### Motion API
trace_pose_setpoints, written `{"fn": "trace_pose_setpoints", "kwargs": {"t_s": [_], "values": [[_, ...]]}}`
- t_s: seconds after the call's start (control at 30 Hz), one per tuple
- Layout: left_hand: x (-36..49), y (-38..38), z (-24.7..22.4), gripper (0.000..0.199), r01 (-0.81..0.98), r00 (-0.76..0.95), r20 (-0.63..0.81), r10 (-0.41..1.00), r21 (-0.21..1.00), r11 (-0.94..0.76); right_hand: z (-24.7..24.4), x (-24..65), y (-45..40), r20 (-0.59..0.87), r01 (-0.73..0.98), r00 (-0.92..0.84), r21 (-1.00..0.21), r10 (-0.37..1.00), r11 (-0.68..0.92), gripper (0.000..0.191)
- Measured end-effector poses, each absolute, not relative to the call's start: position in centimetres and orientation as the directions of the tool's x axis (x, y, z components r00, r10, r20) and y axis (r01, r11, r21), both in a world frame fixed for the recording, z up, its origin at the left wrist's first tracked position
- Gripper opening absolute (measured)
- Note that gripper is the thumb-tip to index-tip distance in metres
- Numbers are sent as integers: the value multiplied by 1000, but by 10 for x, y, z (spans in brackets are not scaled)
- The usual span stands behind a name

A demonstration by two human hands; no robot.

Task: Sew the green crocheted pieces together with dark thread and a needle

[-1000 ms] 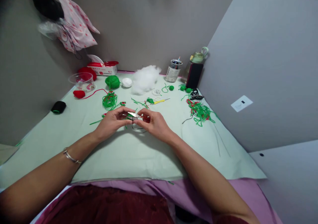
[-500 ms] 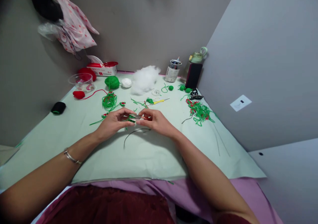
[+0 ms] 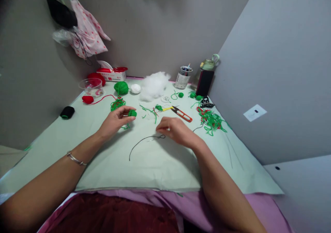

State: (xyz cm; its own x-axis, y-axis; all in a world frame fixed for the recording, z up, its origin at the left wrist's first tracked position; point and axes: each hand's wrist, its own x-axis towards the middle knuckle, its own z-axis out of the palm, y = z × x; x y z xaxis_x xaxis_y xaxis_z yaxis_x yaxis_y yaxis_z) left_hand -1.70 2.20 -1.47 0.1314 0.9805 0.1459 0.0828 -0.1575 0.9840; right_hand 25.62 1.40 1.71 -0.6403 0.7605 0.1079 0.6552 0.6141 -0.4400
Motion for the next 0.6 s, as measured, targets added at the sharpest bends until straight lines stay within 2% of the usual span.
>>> {"fn": "trace_pose_setpoints", "kwargs": {"t_s": [0.07, 0.13, 0.2, 0.3, 0.4, 0.47, 0.53, 0.6], "values": [[-25, 28, -11, 38, 79, 44, 184, 982, 979, -187, 21, 238, -1, -12, 643, -743, -290, 669, 709, 19], [-35, 36, -9, 37, 77, -45, 224, 974, 973, -220, 22, 223, -12, -100, 656, -754, -56, 649, 753, 20], [-48, 43, -7, 35, 119, -113, 261, 959, 961, -248, 21, 213, -19, -148, 640, -744, 120, 651, 759, 19], [-67, 51, -7, 32, 340, -166, 332, 929, 903, -262, 17, 205, -21, -161, 603, -750, 231, 641, 764, 18], [-76, 51, -7, 36, 679, -143, 445, 884, 694, -240, 14, 203, -19, -150, 589, -763, 242, 629, 771, 20], [-74, 48, -6, 31, 776, -106, 505, 857, 581, -246, 15, 205, -14, -159, 606, -757, 193, 634, 772, 20], [-63, 41, -3, 14, 718, -42, 482, 875, 624, -309, 20, 211, -9, -167, 639, -747, 86, 644, 764, 18], [-46, 31, -2, 14, 546, 102, 365, 925, 757, -359, 29, 219, -4, -143, 665, -745, -89, 651, 742, 15]]}}
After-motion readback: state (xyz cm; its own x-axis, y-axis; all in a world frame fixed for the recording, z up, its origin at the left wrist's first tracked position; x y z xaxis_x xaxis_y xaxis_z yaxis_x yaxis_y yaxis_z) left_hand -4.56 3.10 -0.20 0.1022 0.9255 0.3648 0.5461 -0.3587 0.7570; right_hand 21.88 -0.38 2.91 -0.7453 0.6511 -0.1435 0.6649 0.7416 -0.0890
